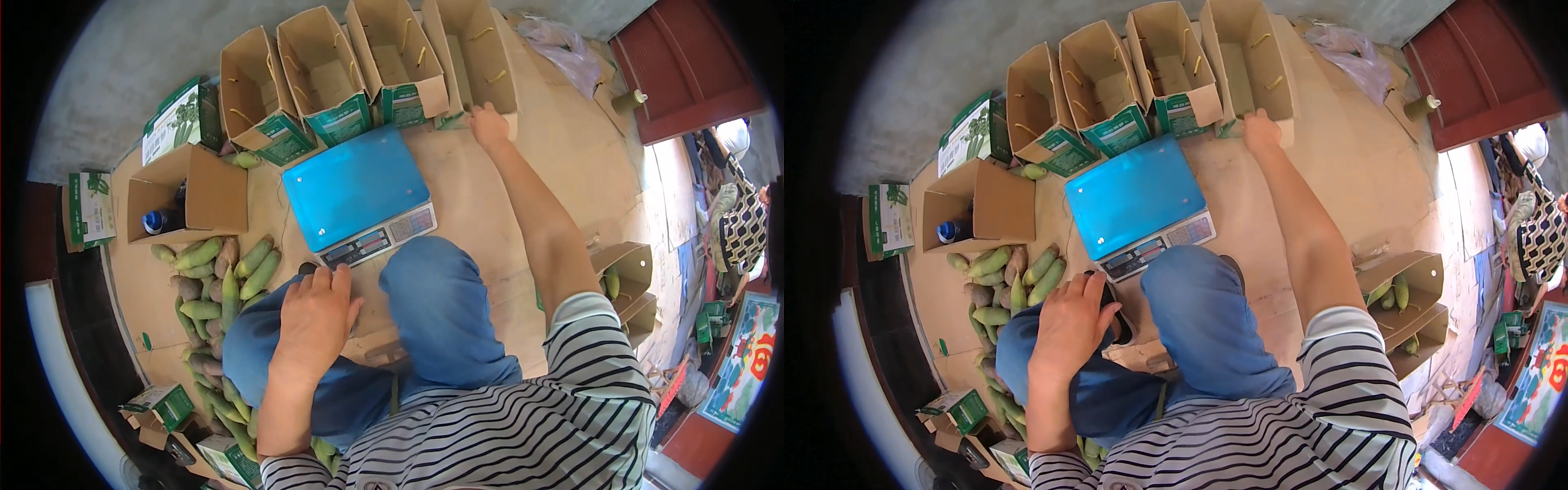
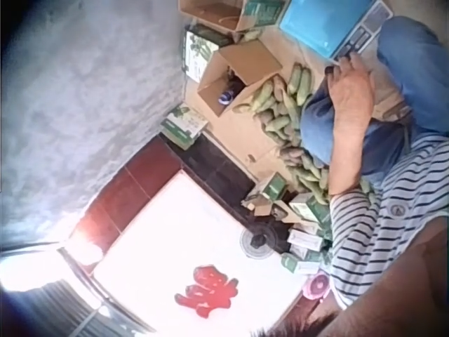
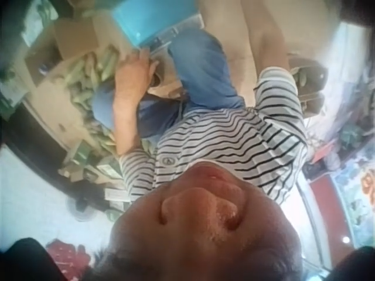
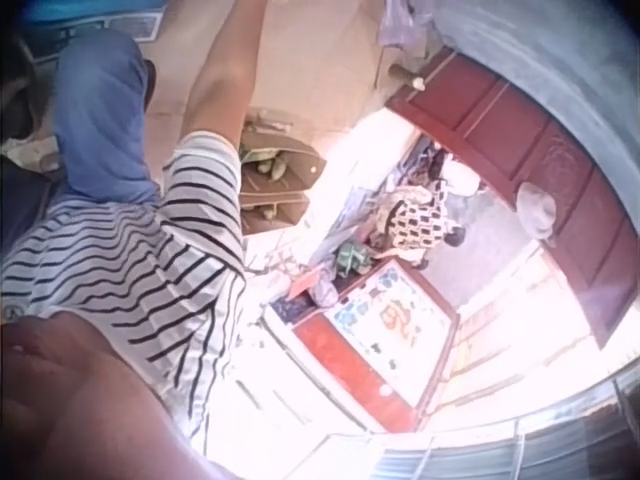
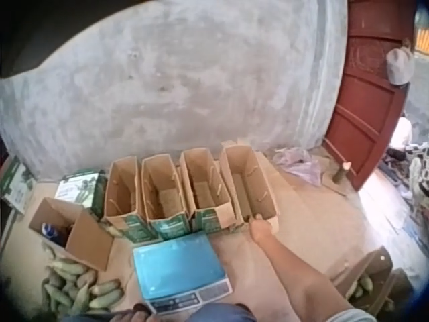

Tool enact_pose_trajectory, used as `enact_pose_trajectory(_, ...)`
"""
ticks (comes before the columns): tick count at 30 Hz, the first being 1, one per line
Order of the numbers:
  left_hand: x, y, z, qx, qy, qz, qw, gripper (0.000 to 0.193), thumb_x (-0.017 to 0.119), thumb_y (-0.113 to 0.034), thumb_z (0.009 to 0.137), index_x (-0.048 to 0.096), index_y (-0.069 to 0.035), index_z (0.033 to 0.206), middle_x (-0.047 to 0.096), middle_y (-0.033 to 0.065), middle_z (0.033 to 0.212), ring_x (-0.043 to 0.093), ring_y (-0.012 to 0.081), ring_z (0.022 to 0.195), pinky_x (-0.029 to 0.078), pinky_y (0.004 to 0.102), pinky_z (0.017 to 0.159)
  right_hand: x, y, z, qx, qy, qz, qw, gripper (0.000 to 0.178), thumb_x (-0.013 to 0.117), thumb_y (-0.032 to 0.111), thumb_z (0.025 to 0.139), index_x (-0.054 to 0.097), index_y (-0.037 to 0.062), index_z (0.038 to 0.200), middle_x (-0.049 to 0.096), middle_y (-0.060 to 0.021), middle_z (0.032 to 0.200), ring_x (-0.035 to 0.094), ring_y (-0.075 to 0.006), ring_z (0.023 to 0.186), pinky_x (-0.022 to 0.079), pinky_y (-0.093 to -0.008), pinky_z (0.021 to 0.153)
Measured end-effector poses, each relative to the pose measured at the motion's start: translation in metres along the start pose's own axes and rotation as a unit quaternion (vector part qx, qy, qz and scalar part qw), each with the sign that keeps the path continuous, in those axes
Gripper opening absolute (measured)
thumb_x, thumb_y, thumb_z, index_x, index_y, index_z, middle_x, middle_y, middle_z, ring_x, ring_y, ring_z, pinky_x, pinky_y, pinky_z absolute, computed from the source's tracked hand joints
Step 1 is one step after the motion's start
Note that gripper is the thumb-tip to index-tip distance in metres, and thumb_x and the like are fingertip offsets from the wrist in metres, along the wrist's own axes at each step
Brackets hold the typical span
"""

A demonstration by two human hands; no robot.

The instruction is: The person sorts ears of corn by hand, weighing them on a digital scale, then places them into individual paper bags.

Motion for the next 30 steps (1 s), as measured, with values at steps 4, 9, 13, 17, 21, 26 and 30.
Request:
enact_pose_trajectory(4, 0.001, 0.001, -0.004, 0.004, 0.0, 0.005, 1.0, 0.039, 0.066, -0.022, 0.077, 0.052, -0.001, 0.106, 0.055, 0.0138, 0.092, 0.057, 0.0303, 0.082, 0.046, 0.0384, 0.071, -0.021, -0.031, -0.064, -0.035, -0.048, -0.002, 0.998, 0.014, 0.052, 0.023, 0.084, 0.055, 0.0102, 0.089, 0.053, -0.0131, 0.093, 0.058, -0.0339, 0.083, 0.048, -0.0436, 0.068)
enact_pose_trajectory(9, -0.001, -0.004, -0.006, 0.013, -0.012, 0.004, 1.0, 0.038, 0.065, -0.02, 0.077, 0.052, -0.001, 0.106, 0.055, 0.0148, 0.089, 0.057, 0.0316, 0.08, 0.046, 0.039, 0.069, -0.054, -0.082, -0.219, -0.056, 0.106, -0.047, 0.992, 0.011, 0.053, 0.014, 0.079, 0.056, 0.0072, 0.087, 0.053, -0.0147, 0.092, 0.056, -0.033, 0.086, 0.048, -0.044, 0.068)
enact_pose_trajectory(13, 0.0, -0.005, -0.007, 0.019, -0.012, 0.011, 1.0, 0.037, 0.064, -0.02, 0.078, 0.051, -0.002, 0.108, 0.056, 0.0158, 0.09, 0.057, 0.0336, 0.078, 0.046, 0.0405, 0.068, -0.084, -0.119, -0.31, -0.021, 0.33, 0.001, 0.944, 0.022, 0.058, 0.024, 0.077, 0.06, 0.0046, 0.087, 0.057, -0.0166, 0.096, 0.057, -0.0336, 0.089, 0.048, -0.0419, 0.071)
enact_pose_trajectory(17, 0.001, -0.012, -0.001, 0.026, -0.022, -0.004, 0.999, 0.037, 0.063, -0.02, 0.08, 0.05, 0.0, 0.109, 0.056, 0.0188, 0.089, 0.057, 0.036, 0.079, 0.045, 0.0436, 0.066, -0.13, -0.098, -0.315, 0.11, 0.268, 0.146, 0.946, 0.04, 0.062, 0.032, 0.077, 0.06, -0.0025, 0.096, 0.059, -0.0224, 0.102, 0.058, -0.0347, 0.094, 0.048, -0.036, 0.077)
enact_pose_trajectory(21, 0.001, -0.009, 0.0, 0.009, -0.022, -0.027, 0.999, 0.033, 0.062, -0.02, 0.081, 0.051, 0.0, 0.104, 0.057, 0.0185, 0.086, 0.057, 0.0366, 0.08, 0.044, 0.0441, 0.066, -0.067, -0.048, -0.313, -0.022, 0.182, 0.09, 0.979, 0.045, 0.062, 0.032, 0.078, 0.056, -0.0026, 0.106, 0.061, -0.023, 0.095, 0.059, -0.0355, 0.091, 0.046, -0.039, 0.079)
enact_pose_trajectory(26, 0.009, 0.006, -0.009, 0.0, -0.043, -0.02, 0.999, 0.032, 0.061, -0.022, 0.081, 0.051, 0.002, 0.1, 0.057, 0.0183, 0.084, 0.057, 0.0359, 0.08, 0.044, 0.0436, 0.067, -0.051, -0.043, -0.32, 0.043, 0.098, 0.09, 0.99, 0.027, 0.058, 0.022, 0.081, 0.06, 0.0026, 0.099, 0.062, -0.0184, 0.094, 0.058, -0.0359, 0.086, 0.046, -0.0424, 0.074)
enact_pose_trajectory(30, 0.009, 0.018, -0.018, 0.0, -0.066, -0.019, 0.998, 0.028, 0.062, -0.024, 0.08, 0.051, 0.001, 0.09, 0.057, 0.0179, 0.082, 0.057, 0.0353, 0.079, 0.045, 0.0428, 0.066, -0.111, -0.024, -0.322, 0.036, 0.075, 0.184, 0.979, 0.024, 0.062, 0.021, 0.08, 0.061, 0.0032, 0.096, 0.062, -0.0182, 0.087, 0.059, -0.0359, 0.078, 0.046, -0.0399, 0.068)
Point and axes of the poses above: each hand's wrist, its own z-axis towards the middle knuckle, its own x-axis out of the palm, y = z × x, the point moved 6 cm from there along z, towards the middle knuckle
